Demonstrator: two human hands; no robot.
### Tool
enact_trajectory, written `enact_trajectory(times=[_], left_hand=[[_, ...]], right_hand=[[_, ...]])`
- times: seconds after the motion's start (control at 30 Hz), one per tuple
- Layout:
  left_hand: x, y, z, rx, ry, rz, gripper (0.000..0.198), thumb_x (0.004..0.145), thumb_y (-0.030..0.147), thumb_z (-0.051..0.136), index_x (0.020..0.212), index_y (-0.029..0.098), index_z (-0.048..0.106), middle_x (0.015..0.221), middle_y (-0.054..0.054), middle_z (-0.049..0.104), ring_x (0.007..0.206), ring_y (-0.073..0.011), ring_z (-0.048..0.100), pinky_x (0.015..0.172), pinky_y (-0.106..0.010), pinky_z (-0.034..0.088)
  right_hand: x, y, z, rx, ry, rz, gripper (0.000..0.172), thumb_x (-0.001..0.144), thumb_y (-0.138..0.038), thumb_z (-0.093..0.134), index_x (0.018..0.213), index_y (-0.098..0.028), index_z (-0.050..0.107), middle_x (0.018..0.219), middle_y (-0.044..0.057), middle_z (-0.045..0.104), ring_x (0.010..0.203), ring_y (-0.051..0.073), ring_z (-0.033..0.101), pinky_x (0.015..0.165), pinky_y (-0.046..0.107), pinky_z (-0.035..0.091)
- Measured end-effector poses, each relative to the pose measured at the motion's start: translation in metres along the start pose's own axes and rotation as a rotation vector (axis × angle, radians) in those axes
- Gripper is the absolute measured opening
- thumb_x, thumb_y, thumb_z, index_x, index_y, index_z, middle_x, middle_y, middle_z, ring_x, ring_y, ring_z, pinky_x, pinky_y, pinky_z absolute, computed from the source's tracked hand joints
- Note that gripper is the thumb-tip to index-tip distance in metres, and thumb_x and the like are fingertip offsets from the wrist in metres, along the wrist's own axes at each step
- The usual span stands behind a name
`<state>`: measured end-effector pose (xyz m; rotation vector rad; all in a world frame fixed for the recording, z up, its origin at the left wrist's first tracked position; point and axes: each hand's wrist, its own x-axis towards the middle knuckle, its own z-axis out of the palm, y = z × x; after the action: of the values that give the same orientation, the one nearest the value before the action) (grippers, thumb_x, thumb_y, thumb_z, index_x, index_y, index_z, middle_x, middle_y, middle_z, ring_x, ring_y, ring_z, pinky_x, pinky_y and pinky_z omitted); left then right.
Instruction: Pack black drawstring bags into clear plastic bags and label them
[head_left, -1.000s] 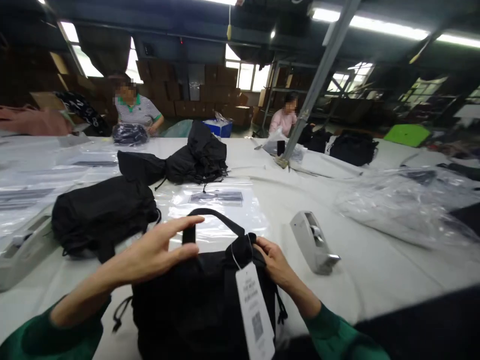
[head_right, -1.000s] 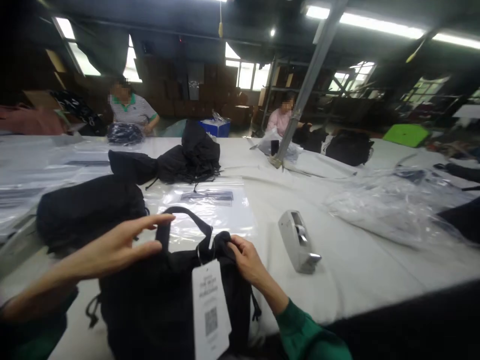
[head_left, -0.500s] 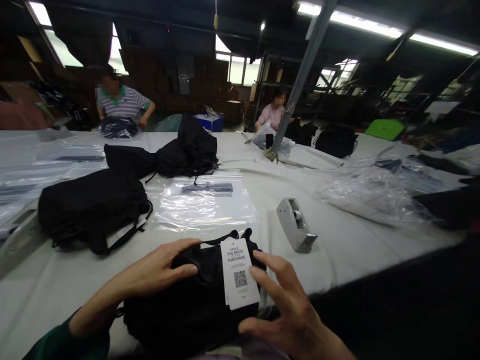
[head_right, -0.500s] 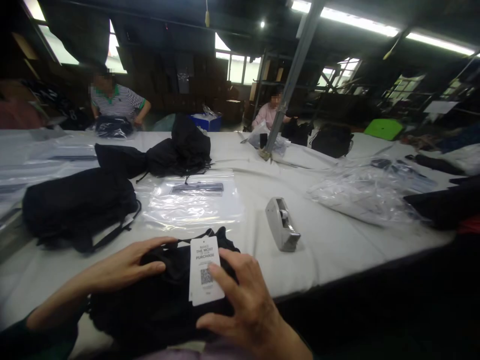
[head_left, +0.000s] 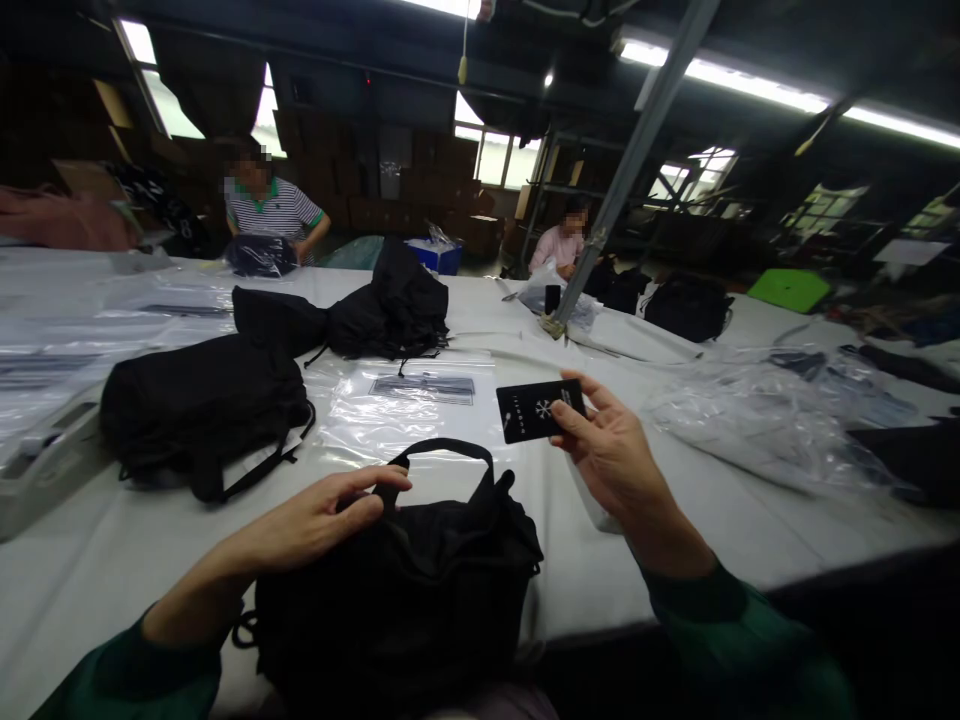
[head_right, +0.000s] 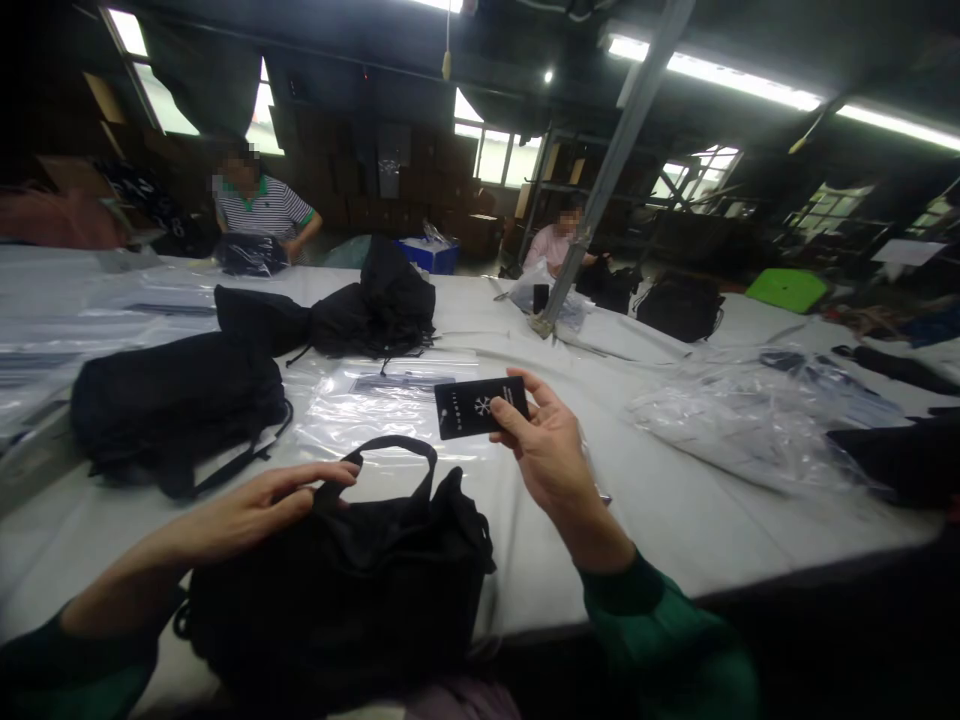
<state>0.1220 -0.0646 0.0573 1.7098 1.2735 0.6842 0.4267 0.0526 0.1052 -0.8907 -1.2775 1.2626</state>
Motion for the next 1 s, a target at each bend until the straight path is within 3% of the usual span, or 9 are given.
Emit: enact_trajectory(times=[0.1, 0.2, 0.3, 0.4, 0.53, 0.63, 0.73, 0.83, 1.0], left_hand=[[0.006, 0.003, 0.002, -0.002, -0.080, -0.040, 0.039, 0.095, 0.047, 0.050, 0.129, 0.033, 0.061, 0.136, 0.001, 0.059, 0.127, -0.0238, 0.051, 0.108, -0.030, 0.038], [0.007, 0.002, 0.006, 0.005, -0.149, -0.043, 0.042, 0.093, 0.047, 0.054, 0.132, 0.033, 0.059, 0.135, 0.000, 0.060, 0.125, -0.0243, 0.053, 0.108, -0.030, 0.038], [0.006, -0.001, 0.004, -0.003, -0.108, -0.046, 0.048, 0.090, 0.047, 0.058, 0.136, 0.031, 0.055, 0.138, -0.001, 0.057, 0.127, -0.0254, 0.050, 0.109, -0.031, 0.037], [0.010, -0.003, 0.000, -0.057, -0.063, -0.065, 0.042, 0.093, 0.047, 0.054, 0.129, 0.028, 0.060, 0.135, -0.002, 0.059, 0.125, -0.0242, 0.051, 0.106, -0.031, 0.038], [0.029, -0.010, -0.001, -0.292, 0.124, -0.145, 0.038, 0.090, 0.051, 0.055, 0.097, 0.016, 0.067, 0.102, -0.007, 0.068, 0.096, -0.0219, 0.061, 0.084, -0.030, 0.046], [0.044, -0.017, 0.002, -0.366, 0.110, -0.162, 0.028, 0.083, 0.042, 0.068, 0.090, 0.015, 0.062, 0.082, -0.002, 0.064, 0.077, -0.0158, 0.057, 0.069, -0.026, 0.042], [0.054, -0.022, 0.006, -0.351, 0.043, -0.145, 0.021, 0.081, 0.031, 0.068, 0.093, 0.016, 0.060, 0.078, 0.001, 0.059, 0.072, -0.0130, 0.052, 0.065, -0.025, 0.038], [0.058, -0.025, 0.009, -0.371, 0.089, -0.145, 0.022, 0.078, 0.025, 0.068, 0.094, 0.016, 0.057, 0.075, 0.003, 0.057, 0.068, -0.0114, 0.049, 0.063, -0.024, 0.037], [0.059, -0.027, 0.010, -0.427, 0.128, -0.132, 0.026, 0.074, 0.020, 0.069, 0.095, 0.017, 0.056, 0.080, 0.002, 0.057, 0.073, -0.0127, 0.052, 0.067, -0.026, 0.039]], right_hand=[[0.032, 0.025, 0.019, 0.122, -0.116, 0.206, 0.071, 0.065, -0.023, 0.084, 0.127, -0.027, 0.050, 0.084, -0.003, 0.067, 0.064, 0.011, 0.063, 0.054, 0.019, 0.054], [0.049, 0.062, 0.039, 0.152, -0.278, 0.377, 0.057, 0.062, -0.022, 0.086, 0.112, -0.023, 0.059, 0.079, -0.004, 0.067, 0.063, 0.009, 0.063, 0.055, 0.018, 0.053], [0.054, 0.093, 0.051, 0.112, -0.432, 0.525, 0.043, 0.057, -0.027, 0.090, 0.092, -0.017, 0.067, 0.074, -0.002, 0.067, 0.061, 0.009, 0.062, 0.054, 0.018, 0.052], [0.053, 0.113, 0.054, 0.052, -0.520, 0.604, 0.039, 0.057, -0.033, 0.091, 0.084, -0.012, 0.072, 0.071, 0.002, 0.068, 0.058, 0.010, 0.061, 0.051, 0.018, 0.050], [0.052, 0.126, 0.049, 0.125, -0.410, 0.545, 0.037, 0.059, -0.032, 0.089, 0.088, -0.015, 0.075, 0.077, 0.002, 0.070, 0.062, 0.009, 0.061, 0.052, 0.017, 0.049], [0.051, 0.128, 0.044, 0.213, -0.323, 0.504, 0.040, 0.056, -0.026, 0.090, 0.092, -0.018, 0.073, 0.079, 0.000, 0.071, 0.062, 0.009, 0.061, 0.053, 0.018, 0.050], [0.049, 0.126, 0.042, 0.249, -0.360, 0.527, 0.050, 0.059, -0.025, 0.089, 0.104, -0.020, 0.068, 0.076, -0.002, 0.070, 0.059, 0.009, 0.062, 0.055, 0.019, 0.052], [0.049, 0.121, 0.044, 0.260, -0.394, 0.537, 0.062, 0.061, -0.024, 0.089, 0.117, -0.020, 0.061, 0.080, 0.000, 0.071, 0.062, 0.011, 0.064, 0.056, 0.020, 0.053], [0.051, 0.120, 0.048, 0.306, -0.321, 0.536, 0.061, 0.059, -0.022, 0.090, 0.114, -0.019, 0.062, 0.084, 0.001, 0.071, 0.063, 0.011, 0.064, 0.054, 0.019, 0.052]])
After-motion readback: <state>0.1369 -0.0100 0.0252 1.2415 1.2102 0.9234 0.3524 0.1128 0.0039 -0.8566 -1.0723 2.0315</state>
